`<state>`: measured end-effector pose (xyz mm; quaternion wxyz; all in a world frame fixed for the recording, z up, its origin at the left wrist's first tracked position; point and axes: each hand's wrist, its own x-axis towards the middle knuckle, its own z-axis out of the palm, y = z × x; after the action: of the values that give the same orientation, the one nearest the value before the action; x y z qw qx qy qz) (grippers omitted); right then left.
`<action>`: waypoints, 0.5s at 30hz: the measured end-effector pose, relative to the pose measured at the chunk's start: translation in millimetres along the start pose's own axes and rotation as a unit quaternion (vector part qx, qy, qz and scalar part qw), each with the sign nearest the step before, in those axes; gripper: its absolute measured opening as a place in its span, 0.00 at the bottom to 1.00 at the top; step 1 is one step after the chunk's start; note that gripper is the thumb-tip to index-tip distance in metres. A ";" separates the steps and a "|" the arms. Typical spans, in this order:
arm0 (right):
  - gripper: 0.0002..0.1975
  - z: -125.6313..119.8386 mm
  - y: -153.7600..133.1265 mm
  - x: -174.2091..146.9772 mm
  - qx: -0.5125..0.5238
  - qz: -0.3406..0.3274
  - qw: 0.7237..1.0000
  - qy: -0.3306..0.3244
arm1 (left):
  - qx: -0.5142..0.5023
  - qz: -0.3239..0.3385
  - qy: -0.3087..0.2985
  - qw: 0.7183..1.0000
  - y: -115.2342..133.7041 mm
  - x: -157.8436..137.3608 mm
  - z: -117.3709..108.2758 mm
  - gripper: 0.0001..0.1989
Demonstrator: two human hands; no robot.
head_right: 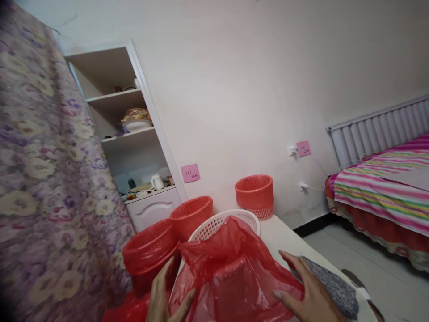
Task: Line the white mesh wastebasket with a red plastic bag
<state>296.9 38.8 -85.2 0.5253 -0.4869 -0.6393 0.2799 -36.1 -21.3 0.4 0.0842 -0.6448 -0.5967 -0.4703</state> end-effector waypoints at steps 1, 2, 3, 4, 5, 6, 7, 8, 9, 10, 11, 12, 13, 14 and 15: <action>0.37 -2.2 -7.7 -1.1 -0.032 -0.018 0.999 0.015 | -0.024 -0.036 -0.021 0.999 2.6 3.8 3.9 0.39; 0.38 -3.7 -16.1 -1.4 -0.061 -0.039 0.997 0.031 | -0.050 -0.074 -0.042 0.995 4.5 6.8 7.9 0.40; 0.39 -4.3 -24.7 -0.7 -0.087 -0.060 0.993 0.048 | -0.072 -0.103 -0.056 0.990 5.6 8.9 11.8 0.39; 0.38 -3.8 -33.1 1.1 -0.108 -0.080 0.989 0.063 | -0.089 -0.119 -0.064 0.987 5.7 10.3 15.3 0.38; 0.38 -2.1 -40.9 4.0 -0.122 -0.100 0.985 0.074 | -0.099 -0.125 -0.065 0.985 5.0 11.3 18.3 0.35; 0.36 0.8 -47.6 7.9 -0.128 -0.113 0.982 0.077 | -0.105 -0.122 -0.060 0.985 3.4 11.8 20.8 0.32; 0.33 4.7 -53.0 12.6 -0.125 -0.118 0.982 0.075 | -0.111 -0.117 -0.053 0.985 1.2 12.0 22.7 0.27; 0.29 9.4 -56.7 17.9 -0.113 -0.117 0.984 0.067 | -0.121 -0.117 -0.048 0.985 -1.6 12.0 24.3 0.23; 0.23 14.6 -58.5 23.6 -0.091 -0.112 0.988 0.055 | -0.143 -0.126 -0.050 0.980 -4.7 11.8 25.5 0.20; 0.17 20.0 -58.3 29.4 -0.062 -0.103 0.992 0.044 | -0.172 -0.142 -0.051 0.974 -8.2 11.5 26.3 0.20; 0.14 25.4 -56.0 35.3 -0.023 -0.093 0.995 0.032 | -0.205 -0.158 -0.050 0.965 -12.1 11.1 26.8 0.19; 0.13 30.4 -52.0 41.1 0.024 -0.083 0.996 0.023 | -0.237 -0.168 -0.048 0.956 -16.4 10.7 26.9 0.19; 0.12 35.0 -46.7 46.9 0.077 -0.071 0.994 0.019 | -0.262 -0.169 -0.046 0.949 -21.2 10.3 26.6 0.19; 0.12 38.8 -40.4 52.8 0.130 -0.057 0.990 0.018 | -0.280 -0.164 -0.038 0.945 -26.7 10.2 26.1 0.18; 0.12 41.8 -33.8 59.1 0.177 -0.045 0.983 0.019 | -0.292 -0.159 -0.023 0.943 -32.8 10.6 25.4 0.16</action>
<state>247.8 86.9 -44.4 0.6278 -0.3617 -0.5906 0.3552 -52.7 12.1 -20.7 -0.1972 -0.5489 -0.5298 -0.6157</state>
